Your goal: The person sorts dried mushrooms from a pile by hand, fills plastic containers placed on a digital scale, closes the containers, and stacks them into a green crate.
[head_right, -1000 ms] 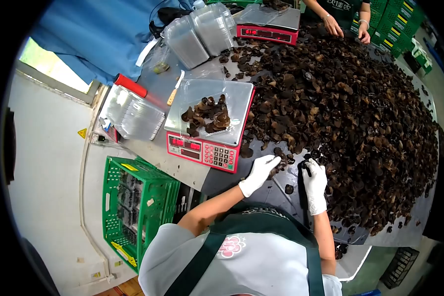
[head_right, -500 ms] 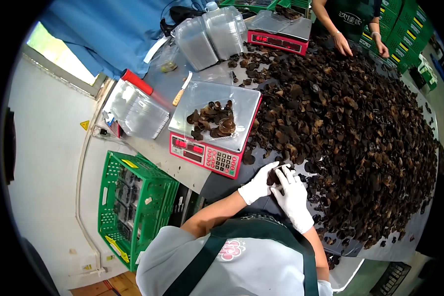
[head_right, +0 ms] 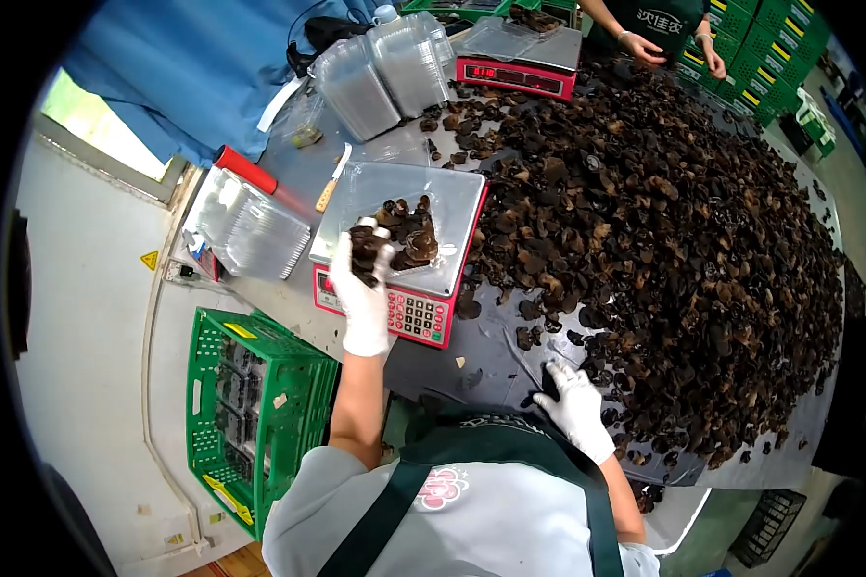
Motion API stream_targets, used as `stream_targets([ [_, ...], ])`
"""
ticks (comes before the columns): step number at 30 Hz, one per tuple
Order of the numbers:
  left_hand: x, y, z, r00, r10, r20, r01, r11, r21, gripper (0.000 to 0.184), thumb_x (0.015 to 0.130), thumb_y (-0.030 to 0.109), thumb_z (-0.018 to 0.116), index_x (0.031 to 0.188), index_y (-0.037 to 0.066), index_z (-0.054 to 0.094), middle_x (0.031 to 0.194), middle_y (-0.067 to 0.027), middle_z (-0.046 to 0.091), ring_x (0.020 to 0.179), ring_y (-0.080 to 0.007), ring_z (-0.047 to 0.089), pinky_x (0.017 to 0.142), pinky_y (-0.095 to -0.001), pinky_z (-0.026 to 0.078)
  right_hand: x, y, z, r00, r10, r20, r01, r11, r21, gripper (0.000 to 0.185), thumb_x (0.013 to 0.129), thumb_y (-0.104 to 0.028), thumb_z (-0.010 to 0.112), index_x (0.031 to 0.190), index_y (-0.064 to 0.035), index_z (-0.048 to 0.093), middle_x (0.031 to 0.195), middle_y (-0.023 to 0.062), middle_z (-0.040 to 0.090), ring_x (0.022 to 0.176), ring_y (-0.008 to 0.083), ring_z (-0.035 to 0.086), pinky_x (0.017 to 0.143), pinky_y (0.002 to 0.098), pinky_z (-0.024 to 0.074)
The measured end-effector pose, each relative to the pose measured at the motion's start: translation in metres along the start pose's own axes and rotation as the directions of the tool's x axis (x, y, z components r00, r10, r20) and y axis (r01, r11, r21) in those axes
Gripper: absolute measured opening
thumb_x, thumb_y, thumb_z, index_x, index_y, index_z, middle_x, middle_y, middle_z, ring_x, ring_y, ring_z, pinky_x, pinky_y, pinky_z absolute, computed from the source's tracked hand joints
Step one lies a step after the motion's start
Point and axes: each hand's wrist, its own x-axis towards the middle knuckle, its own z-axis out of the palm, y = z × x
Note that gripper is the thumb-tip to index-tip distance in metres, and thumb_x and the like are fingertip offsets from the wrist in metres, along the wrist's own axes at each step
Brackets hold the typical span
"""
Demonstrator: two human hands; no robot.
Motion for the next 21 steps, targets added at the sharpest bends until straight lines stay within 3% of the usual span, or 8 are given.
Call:
stream_targets([
  [1,0.015,-0.007,-0.015,0.938,0.34,0.073,-0.347,0.903,0.254,0.028,0.094,0.024,0.053,0.105,0.0,0.064,0.105,-0.0114,0.065,0.095,-0.0223,0.062,0.086,-0.032,0.05,-0.005,0.002,0.007,0.993,0.015,0.118,-0.008,0.998,-0.057,0.067,0.072,-0.039,0.074,0.13,-0.0118,0.051,0.13,0.0107,0.054,0.104,0.0296,0.056,0.083,0.0362,0.0504],
  [2,0.032,-0.012,-0.03,0.848,0.491,0.199,-0.513,0.668,0.538,0.026,0.092,0.022,0.057,0.105,0.0,0.064,0.11,-0.0127,0.063,0.101,-0.0245,0.06,0.091,-0.0348,0.047,-0.007,0.004,0.016,0.989,-0.008,0.148,0.019,0.997,-0.07,0.068,0.072,-0.039,0.074,0.13,-0.0123,0.051,0.132,0.0111,0.052,0.105,0.03,0.056,0.083,0.0365,0.0506],
  [5,0.049,-0.019,-0.05,0.684,0.456,0.57,-0.569,-0.156,0.807,0.031,0.085,0.016,0.066,0.113,0.004,0.062,0.124,-0.0162,0.056,0.113,-0.0308,0.054,0.099,-0.0389,0.041,-0.009,0.009,0.033,0.98,-0.054,0.194,0.069,0.995,-0.072,0.068,0.072,-0.039,0.074,0.131,-0.0136,0.05,0.136,0.0125,0.048,0.106,0.0308,0.055,0.082,0.037,0.0513],
  [7,0.051,-0.019,-0.054,0.679,0.461,0.572,-0.628,-0.04,0.777,0.03,0.087,0.015,0.064,0.116,0.005,0.061,0.125,-0.0164,0.055,0.114,-0.0302,0.054,0.101,-0.0369,0.039,-0.006,0.009,0.035,0.984,-0.108,0.141,0.124,0.987,-0.106,0.058,0.074,-0.034,0.072,0.125,-0.0143,0.055,0.134,0.0115,0.049,0.104,0.0304,0.056,0.079,0.0374,0.0522],
  [11,0.063,0.006,-0.065,0.875,0.411,0.255,-0.475,0.628,0.616,0.024,0.095,0.008,0.051,0.115,-0.001,0.061,0.118,-0.0106,0.061,0.112,-0.0194,0.055,0.099,-0.0317,0.04,-0.001,0.004,0.038,0.975,-0.144,0.172,0.164,0.981,-0.108,0.037,0.076,-0.027,0.069,0.11,-0.0132,0.063,0.126,0.0086,0.056,0.098,0.0291,0.058,0.075,0.0373,0.0528],
  [15,0.068,0.035,-0.089,0.889,0.434,0.149,-0.418,0.631,0.654,0.025,0.095,0.009,0.052,0.115,-0.002,0.062,0.114,-0.0094,0.063,0.107,-0.0174,0.057,0.096,-0.0293,0.042,0.009,-0.003,0.033,0.981,-0.183,-0.069,0.189,0.978,0.083,0.013,0.076,-0.016,0.068,0.088,-0.0106,0.068,0.106,0.0039,0.066,0.091,0.0255,0.061,0.074,0.0348,0.0523],
  [17,0.07,0.039,-0.107,0.919,0.388,0.075,-0.37,0.779,0.507,0.023,0.094,0.007,0.053,0.112,-0.004,0.062,0.111,-0.0098,0.064,0.104,-0.0172,0.058,0.095,-0.0293,0.043,0.02,-0.004,0.025,0.967,-0.121,-0.226,0.165,0.969,0.186,0.013,0.072,-0.007,0.07,0.085,-0.0069,0.067,0.103,0.0063,0.067,0.093,0.027,0.062,0.081,0.0345,0.0504],
  [21,0.062,0.056,-0.125,0.912,0.408,0.039,-0.338,0.694,0.636,0.021,0.093,0.006,0.054,0.109,-0.004,0.063,0.109,-0.0103,0.064,0.101,-0.0167,0.058,0.094,-0.0291,0.045,0.058,-0.005,0.01,0.907,0.01,-0.42,0.031,0.995,0.091,0.03,0.072,-0.011,0.074,0.101,-0.0086,0.066,0.118,0.01,0.062,0.102,0.0278,0.06,0.085,0.0354,0.0511],
])
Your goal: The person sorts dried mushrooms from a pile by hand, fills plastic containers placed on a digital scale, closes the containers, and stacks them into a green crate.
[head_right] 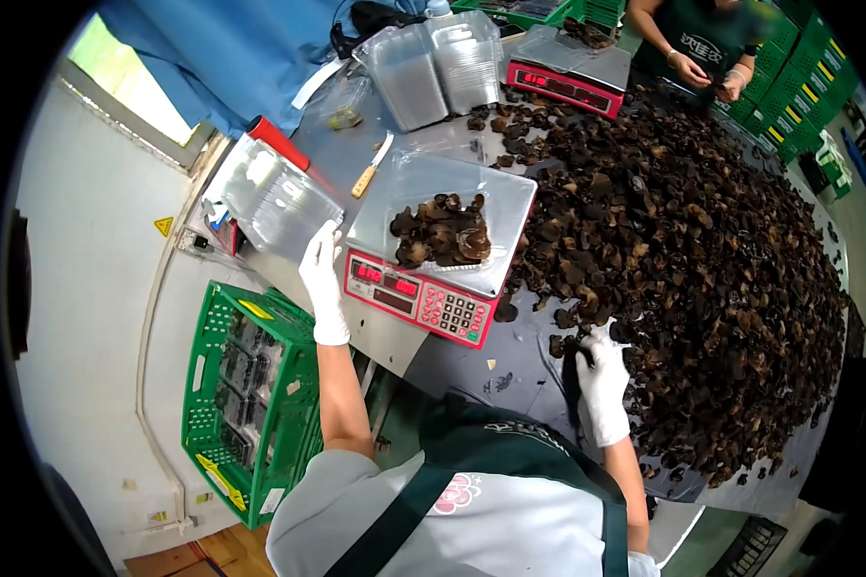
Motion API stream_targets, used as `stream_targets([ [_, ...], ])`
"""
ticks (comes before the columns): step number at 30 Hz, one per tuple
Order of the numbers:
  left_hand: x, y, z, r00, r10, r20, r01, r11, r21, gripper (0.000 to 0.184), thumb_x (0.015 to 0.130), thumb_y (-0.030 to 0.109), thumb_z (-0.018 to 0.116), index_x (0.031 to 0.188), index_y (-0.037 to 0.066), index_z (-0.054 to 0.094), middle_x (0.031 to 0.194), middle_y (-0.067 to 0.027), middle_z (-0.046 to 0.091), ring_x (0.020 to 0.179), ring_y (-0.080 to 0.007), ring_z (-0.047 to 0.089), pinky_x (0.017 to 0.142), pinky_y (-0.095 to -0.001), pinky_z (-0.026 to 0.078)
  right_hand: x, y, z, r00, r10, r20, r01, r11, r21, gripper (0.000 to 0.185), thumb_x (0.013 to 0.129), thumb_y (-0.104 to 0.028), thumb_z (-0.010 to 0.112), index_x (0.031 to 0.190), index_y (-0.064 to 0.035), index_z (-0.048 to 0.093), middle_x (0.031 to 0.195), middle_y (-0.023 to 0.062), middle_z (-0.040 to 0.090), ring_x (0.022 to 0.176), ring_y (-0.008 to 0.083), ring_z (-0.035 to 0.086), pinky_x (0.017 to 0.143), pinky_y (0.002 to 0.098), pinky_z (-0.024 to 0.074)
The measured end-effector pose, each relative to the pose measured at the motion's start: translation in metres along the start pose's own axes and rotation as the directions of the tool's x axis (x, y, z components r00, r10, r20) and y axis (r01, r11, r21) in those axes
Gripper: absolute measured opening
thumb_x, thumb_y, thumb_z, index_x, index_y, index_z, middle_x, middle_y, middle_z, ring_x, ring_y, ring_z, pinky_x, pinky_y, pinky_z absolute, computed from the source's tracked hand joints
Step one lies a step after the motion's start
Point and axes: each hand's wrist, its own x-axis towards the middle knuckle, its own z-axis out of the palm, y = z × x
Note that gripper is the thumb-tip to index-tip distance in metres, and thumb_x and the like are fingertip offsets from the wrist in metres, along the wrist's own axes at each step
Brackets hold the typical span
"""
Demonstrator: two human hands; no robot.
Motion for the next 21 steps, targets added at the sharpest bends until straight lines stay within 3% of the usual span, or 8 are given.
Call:
stream_targets([
  [2,0.003,-0.005,-0.011,1.0,-0.002,0.008,0.002,0.999,-0.035,0.02,0.092,0.005,0.055,0.108,-0.005,0.064,0.109,-0.0105,0.064,0.1,-0.0161,0.059,0.092,-0.0287,0.046,0.023,-0.017,0.001,0.977,0.168,0.13,-0.132,0.96,-0.249,0.045,0.072,-0.019,0.075,0.115,-0.013,0.062,0.132,0.0114,0.053,0.111,0.0306,0.055,0.088,0.0363,0.0503],
  [4,0.006,-0.007,-0.021,1.0,-0.002,0.001,0.002,1.0,-0.03,0.021,0.092,0.005,0.055,0.108,-0.004,0.064,0.109,-0.0102,0.065,0.1,-0.0162,0.059,0.092,-0.0284,0.045,0.032,-0.016,0.02,0.942,0.256,0.219,-0.152,0.902,-0.404,0.053,0.071,-0.024,0.076,0.121,-0.0144,0.059,0.138,0.0118,0.046,0.119,0.0333,0.049,0.091,0.0383,0.0494],
  [7,0.012,-0.008,-0.035,0.998,0.013,0.069,-0.015,1.0,0.027,0.031,0.095,0.022,0.055,0.118,0.002,0.062,0.114,-0.0061,0.064,0.101,-0.0149,0.06,0.088,-0.0294,0.045,0.03,0.001,0.043,0.969,0.203,0.138,-0.15,0.934,-0.325,0.038,0.071,-0.018,0.074,0.108,-0.0105,0.065,0.135,0.0125,0.05,0.117,0.0324,0.05,0.091,0.0377,0.0491],
  [9,0.015,-0.005,-0.039,0.997,-0.006,0.078,0.005,1.0,0.019,0.031,0.095,0.022,0.055,0.118,0.002,0.062,0.113,-0.0057,0.064,0.1,-0.0143,0.06,0.087,-0.0289,0.045,0.024,0.003,0.043,0.992,0.125,0.032,-0.113,0.961,-0.252,0.023,0.071,-0.011,0.071,0.093,-0.0061,0.068,0.124,0.0133,0.058,0.111,0.0297,0.056,0.089,0.0367,0.0498],
  [14,0.024,-0.007,-0.034,0.99,-0.047,0.135,0.05,0.999,-0.014,0.031,0.095,0.022,0.055,0.117,0.002,0.063,0.111,-0.0048,0.065,0.097,-0.0125,0.06,0.084,-0.0269,0.046,0.018,0.026,0.037,0.975,0.199,-0.097,-0.202,0.979,-0.029,0.019,0.071,-0.002,0.067,0.091,-0.003,0.067,0.099,0.0147,0.068,0.093,0.0308,0.065,0.083,0.0367,0.0511],
  [16,0.025,-0.002,-0.026,0.979,-0.099,0.179,0.103,0.995,-0.015,0.023,0.092,0.006,0.056,0.112,-0.003,0.064,0.106,-0.0092,0.066,0.093,-0.0151,0.062,0.088,-0.0272,0.047,0.025,0.006,0.026,0.948,0.318,-0.02,-0.319,0.946,-0.054,0.024,0.071,-0.006,0.069,0.095,-0.0037,0.067,0.097,0.016,0.068,0.091,0.0309,0.066,0.081,0.0374,0.0516],
  [18,0.029,-0.008,-0.02,0.969,-0.083,0.232,0.089,0.996,-0.017,0.023,0.091,0.005,0.057,0.111,-0.003,0.064,0.105,-0.0082,0.066,0.092,-0.0136,0.062,0.086,-0.0263,0.047,0.026,-0.015,0.023,0.94,0.333,0.078,-0.3,0.912,-0.281,0.049,0.072,-0.026,0.074,0.117,-0.0094,0.062,0.118,0.0163,0.061,0.104,0.0317,0.06,0.087,0.0384,0.0501],
  [21,0.033,-0.01,-0.013,0.943,-0.08,0.324,0.093,0.995,-0.026,0.023,0.09,0.004,0.059,0.111,-0.002,0.065,0.102,-0.0068,0.067,0.092,-0.0121,0.062,0.086,-0.0252,0.048,0.024,-0.032,0.042,0.926,0.378,0.026,-0.336,0.851,-0.405,0.066,0.073,-0.041,0.074,0.128,-0.0107,0.055,0.131,0.0151,0.052,0.114,0.0334,0.053,0.09,0.0413,0.0489],
])
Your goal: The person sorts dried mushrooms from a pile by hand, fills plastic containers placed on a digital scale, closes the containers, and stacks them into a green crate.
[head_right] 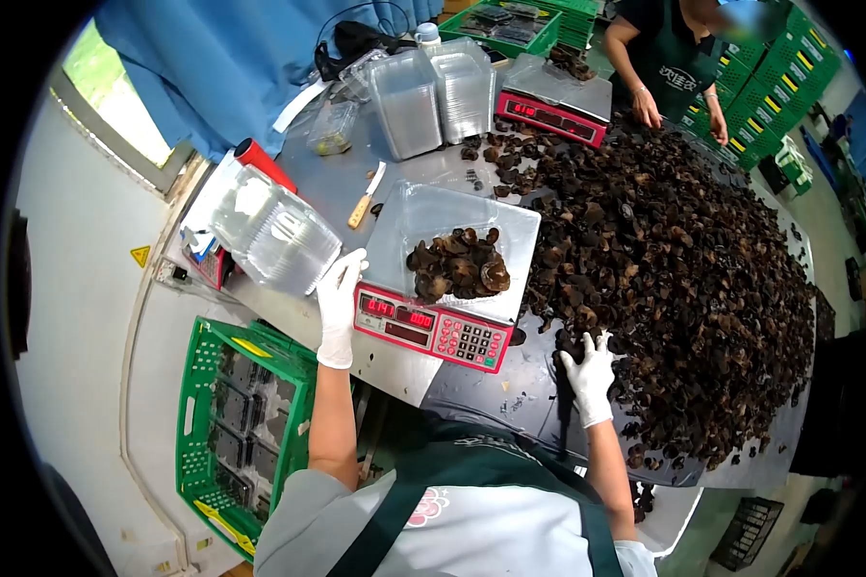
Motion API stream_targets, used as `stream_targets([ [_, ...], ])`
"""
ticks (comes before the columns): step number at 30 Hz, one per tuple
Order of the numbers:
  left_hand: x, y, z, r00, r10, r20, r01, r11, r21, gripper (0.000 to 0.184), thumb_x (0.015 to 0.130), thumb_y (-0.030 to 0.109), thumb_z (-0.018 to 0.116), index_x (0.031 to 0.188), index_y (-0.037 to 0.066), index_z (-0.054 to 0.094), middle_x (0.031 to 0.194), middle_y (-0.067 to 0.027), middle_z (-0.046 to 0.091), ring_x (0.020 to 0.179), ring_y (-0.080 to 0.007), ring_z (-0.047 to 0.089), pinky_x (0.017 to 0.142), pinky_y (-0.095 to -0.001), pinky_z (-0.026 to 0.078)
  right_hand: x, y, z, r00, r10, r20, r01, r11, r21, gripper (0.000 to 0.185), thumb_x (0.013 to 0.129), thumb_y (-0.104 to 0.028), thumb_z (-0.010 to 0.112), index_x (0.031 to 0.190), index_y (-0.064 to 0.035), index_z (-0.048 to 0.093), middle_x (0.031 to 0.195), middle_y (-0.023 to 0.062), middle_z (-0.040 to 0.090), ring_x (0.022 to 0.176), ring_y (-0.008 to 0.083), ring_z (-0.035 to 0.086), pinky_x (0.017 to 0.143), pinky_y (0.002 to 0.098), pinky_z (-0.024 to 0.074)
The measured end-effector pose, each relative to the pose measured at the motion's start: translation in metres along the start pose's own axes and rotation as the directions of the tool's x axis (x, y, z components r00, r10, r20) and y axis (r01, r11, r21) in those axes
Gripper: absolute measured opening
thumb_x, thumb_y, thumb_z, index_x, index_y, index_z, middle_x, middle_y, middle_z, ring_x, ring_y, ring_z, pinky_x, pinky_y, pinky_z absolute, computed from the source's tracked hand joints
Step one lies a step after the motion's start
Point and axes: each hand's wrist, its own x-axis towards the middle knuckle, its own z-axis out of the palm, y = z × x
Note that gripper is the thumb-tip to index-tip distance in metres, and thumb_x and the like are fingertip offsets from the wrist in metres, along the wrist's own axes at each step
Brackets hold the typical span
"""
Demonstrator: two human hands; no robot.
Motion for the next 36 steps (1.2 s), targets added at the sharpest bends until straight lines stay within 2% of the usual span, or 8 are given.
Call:
stream_targets([
  [4,0.005,-0.001,0.0,0.997,0.016,0.076,-0.013,0.999,-0.037,0.023,0.09,0.002,0.059,0.111,-0.002,0.064,0.103,-0.0071,0.067,0.092,-0.0121,0.062,0.086,-0.0249,0.048,-0.002,-0.013,0.026,0.987,0.005,-0.161,0.008,0.997,0.079,0.064,0.072,-0.032,0.077,0.127,-0.0097,0.053,0.125,0.0154,0.055,0.111,0.0324,0.053,0.093,0.0394,0.0463],
  [8,0.004,0.0,-0.007,0.987,0.038,0.158,-0.031,0.999,-0.042,0.022,0.091,0.003,0.057,0.11,-0.005,0.063,0.104,-0.0092,0.066,0.093,-0.0142,0.062,0.086,-0.0258,0.049,-0.003,-0.012,0.049,0.922,-0.077,-0.379,0.182,0.952,0.247,0.027,0.069,-0.002,0.067,0.096,-0.0083,0.066,0.095,0.013,0.065,0.093,0.0332,0.06,0.083,0.0389,0.0486],
  [14,0.013,-0.007,-0.024,0.978,0.031,0.208,-0.036,0.999,0.023,0.022,0.092,0.005,0.057,0.11,-0.005,0.063,0.103,-0.0097,0.067,0.091,-0.0139,0.062,0.084,-0.0257,0.049,0.012,-0.022,0.02,0.877,0.059,-0.477,0.115,0.938,0.326,0.028,0.07,-0.003,0.069,0.097,-0.0086,0.067,0.094,0.0106,0.067,0.094,0.03,0.06,0.081,0.0362,0.0489],
  [23,0.037,-0.014,-0.025,0.966,-0.003,0.26,0.005,1.0,-0.005,0.022,0.092,0.004,0.056,0.111,-0.005,0.063,0.104,-0.0102,0.066,0.093,-0.0141,0.062,0.086,-0.0262,0.049,0.083,-0.061,0.033,0.987,-0.108,-0.123,0.103,0.993,-0.05,0.055,0.072,-0.013,0.068,0.126,-0.016,0.055,0.13,0.0126,0.052,0.108,0.0333,0.054,0.088,0.0403,0.0502],
  [27,0.044,-0.013,-0.015,0.965,0.006,0.262,-0.003,1.0,-0.012,0.021,0.09,0.003,0.058,0.109,-0.005,0.064,0.103,-0.009,0.067,0.092,-0.013,0.062,0.084,-0.0248,0.048,0.095,-0.042,0.035,0.947,-0.132,-0.293,0.21,0.945,0.253,0.032,0.069,-0.006,0.062,0.099,-0.0103,0.067,0.108,0.0111,0.066,0.098,0.0284,0.063,0.086,0.0362,0.0507],
  [29,0.046,-0.015,-0.007,0.962,0.034,0.27,-0.027,0.999,-0.03,0.021,0.09,0.002,0.058,0.108,-0.005,0.064,0.103,-0.0092,0.067,0.093,-0.0131,0.062,0.084,-0.0249,0.048,0.09,-0.055,-0.004,0.989,0.134,-0.059,-0.085,0.854,0.513,0.032,0.07,-0.004,0.061,0.1,-0.0077,0.069,0.108,0.0127,0.067,0.101,0.0258,0.064,0.09,0.0323,0.0488],
  [32,0.044,-0.013,0.007,0.964,0.073,0.255,-0.07,0.997,-0.02,0.02,0.089,0.003,0.059,0.107,-0.004,0.064,0.107,-0.0096,0.065,0.095,-0.0142,0.062,0.084,-0.0257,0.049,0.086,-0.081,-0.045,0.965,0.129,-0.227,0.054,0.752,0.657,0.035,0.071,0.0,0.059,0.104,-0.0057,0.068,0.113,0.0115,0.067,0.11,0.0214,0.062,0.095,0.0307,0.0462],
  [36,0.04,-0.003,0.028,0.903,0.324,0.281,-0.379,0.91,0.17,0.028,0.081,0.004,0.067,0.109,0.001,0.064,0.117,-0.0142,0.06,0.108,-0.0259,0.058,0.094,-0.034,0.046,0.077,-0.155,-0.097,0.88,-0.26,-0.398,0.461,0.669,0.583,0.039,0.069,0.005,0.062,0.105,-0.007,0.066,0.118,0.0109,0.064,0.108,0.0233,0.061,0.094,0.0314,0.0473],
])
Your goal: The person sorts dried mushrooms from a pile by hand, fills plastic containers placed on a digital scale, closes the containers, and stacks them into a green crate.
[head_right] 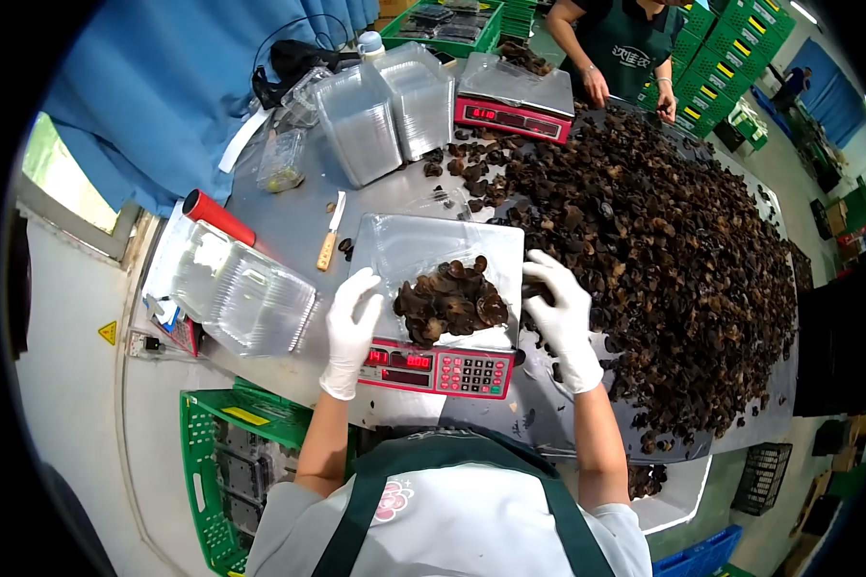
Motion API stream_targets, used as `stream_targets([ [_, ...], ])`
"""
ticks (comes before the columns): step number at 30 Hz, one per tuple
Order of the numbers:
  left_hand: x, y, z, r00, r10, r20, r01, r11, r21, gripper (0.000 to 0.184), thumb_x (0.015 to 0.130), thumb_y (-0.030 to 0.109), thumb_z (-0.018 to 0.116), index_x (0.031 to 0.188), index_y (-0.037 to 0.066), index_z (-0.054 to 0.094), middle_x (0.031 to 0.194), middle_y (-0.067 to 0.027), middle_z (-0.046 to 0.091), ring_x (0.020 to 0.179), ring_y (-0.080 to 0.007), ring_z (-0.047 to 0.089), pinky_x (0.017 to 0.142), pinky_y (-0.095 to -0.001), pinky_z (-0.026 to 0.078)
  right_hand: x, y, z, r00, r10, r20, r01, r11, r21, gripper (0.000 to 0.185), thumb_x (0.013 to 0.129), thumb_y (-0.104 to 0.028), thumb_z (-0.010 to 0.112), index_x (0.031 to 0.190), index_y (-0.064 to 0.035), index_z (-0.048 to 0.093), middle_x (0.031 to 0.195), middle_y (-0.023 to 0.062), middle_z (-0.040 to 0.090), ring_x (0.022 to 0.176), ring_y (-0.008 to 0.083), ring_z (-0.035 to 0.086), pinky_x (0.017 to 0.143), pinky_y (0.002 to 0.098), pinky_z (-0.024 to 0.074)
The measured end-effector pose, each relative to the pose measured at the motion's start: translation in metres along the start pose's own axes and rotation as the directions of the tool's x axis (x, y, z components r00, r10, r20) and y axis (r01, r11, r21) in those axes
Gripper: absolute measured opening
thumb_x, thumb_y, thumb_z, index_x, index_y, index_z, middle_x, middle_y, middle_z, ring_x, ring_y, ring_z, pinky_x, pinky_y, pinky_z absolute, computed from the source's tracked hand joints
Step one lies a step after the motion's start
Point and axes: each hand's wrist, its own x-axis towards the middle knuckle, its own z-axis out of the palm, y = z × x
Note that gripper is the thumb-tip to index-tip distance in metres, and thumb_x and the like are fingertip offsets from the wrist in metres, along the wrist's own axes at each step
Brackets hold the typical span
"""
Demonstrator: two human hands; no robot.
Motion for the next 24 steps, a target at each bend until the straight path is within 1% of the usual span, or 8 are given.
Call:
stream_targets([
  [3,-0.002,0.022,0.01,0.987,0.102,0.125,-0.117,0.985,0.128,0.049,0.075,0.011,0.072,0.122,0.003,0.057,0.134,-0.0174,0.047,0.12,-0.0318,0.047,0.102,-0.0395,0.038,0.01,-0.038,0.028,0.936,-0.235,0.262,0.272,0.955,-0.117,0.041,0.069,-0.007,0.069,0.109,-0.0108,0.064,0.118,0.0096,0.062,0.102,0.027,0.061,0.085,0.0351,0.0512],
  [5,-0.008,0.013,0.018,0.965,0.158,0.207,-0.204,0.952,0.226,0.067,0.073,0.019,0.072,0.133,0.006,0.047,0.138,-0.0203,0.042,0.123,-0.0377,0.042,0.104,-0.0456,0.032,0.012,-0.046,0.057,0.8,-0.407,0.44,0.532,0.821,-0.207,0.05,0.069,-0.011,0.07,0.117,-0.0117,0.059,0.123,0.0093,0.057,0.107,0.0282,0.057,0.087,0.037,0.0497],
  [7,-0.013,0.011,0.022,0.959,0.147,0.241,-0.21,0.943,0.259,0.07,0.072,0.021,0.072,0.135,0.006,0.045,0.139,-0.0204,0.04,0.124,-0.0384,0.041,0.104,-0.0464,0.032,0.004,-0.044,0.082,0.777,-0.312,0.546,0.456,0.878,-0.147,0.057,0.074,-0.014,0.07,0.127,-0.0058,0.05,0.127,0.0146,0.052,0.116,0.0313,0.051,0.096,0.0394,0.0435],
  [11,-0.021,0.008,0.02,0.961,0.121,0.247,-0.19,0.94,0.282,0.074,0.07,0.024,0.075,0.136,0.008,0.045,0.142,-0.0191,0.037,0.125,-0.0376,0.039,0.105,-0.0463,0.032,0.006,-0.038,0.069,0.838,-0.319,0.443,0.351,0.936,0.01,0.055,0.076,-0.015,0.072,0.126,-0.0022,0.051,0.124,0.0182,0.056,0.116,0.0336,0.052,0.1,0.0389,0.0408],
  [17,-0.019,0.017,0.009,0.953,0.076,0.292,-0.153,0.957,0.249,0.08,0.066,0.029,0.081,0.135,0.009,0.045,0.143,-0.0159,0.037,0.125,-0.0362,0.04,0.105,-0.0455,0.032,0.001,-0.024,0.023,0.945,-0.156,0.289,0.193,0.976,-0.104,0.05,0.074,-0.013,0.075,0.121,-0.0086,0.059,0.123,0.0131,0.059,0.113,0.0279,0.057,0.095,0.0358,0.0467],
  [21,-0.014,0.013,-0.01,0.99,0.085,0.109,-0.097,0.989,0.108,0.064,0.072,0.016,0.078,0.129,0.005,0.052,0.139,-0.0171,0.044,0.126,-0.0309,0.045,0.105,-0.0398,0.036,-0.013,0.001,0.007,0.985,-0.049,0.164,0.072,0.987,-0.142,0.04,0.077,-0.013,0.075,0.115,-0.0081,0.063,0.112,0.0126,0.064,0.103,0.0266,0.062,0.089,0.0344,0.0498],
  [23,-0.012,0.003,-0.017,0.999,0.039,-0.017,-0.037,0.994,0.106,0.047,0.077,0.01,0.073,0.122,0.003,0.058,0.13,-0.0169,0.052,0.121,-0.0287,0.051,0.103,-0.0368,0.04,-0.021,0.008,0.002,0.977,0.103,0.186,-0.083,0.99,-0.112,0.039,0.078,-0.013,0.074,0.115,-0.0088,0.063,0.11,0.012,0.065,0.098,0.0242,0.063,0.085,0.0328,0.0506],
  [24,-0.011,0.0,-0.021,0.996,-0.074,-0.042,0.074,0.997,0.01,0.044,0.079,0.01,0.071,0.121,0.002,0.058,0.128,-0.0157,0.054,0.119,-0.0268,0.052,0.102,-0.0357,0.04,-0.025,0.012,0.003,0.977,0.102,0.187,-0.079,0.989,-0.127,0.04,0.079,-0.015,0.074,0.117,-0.0093,0.062,0.11,0.0116,0.065,0.094,0.0222,0.064,0.082,0.0317,0.051],
])
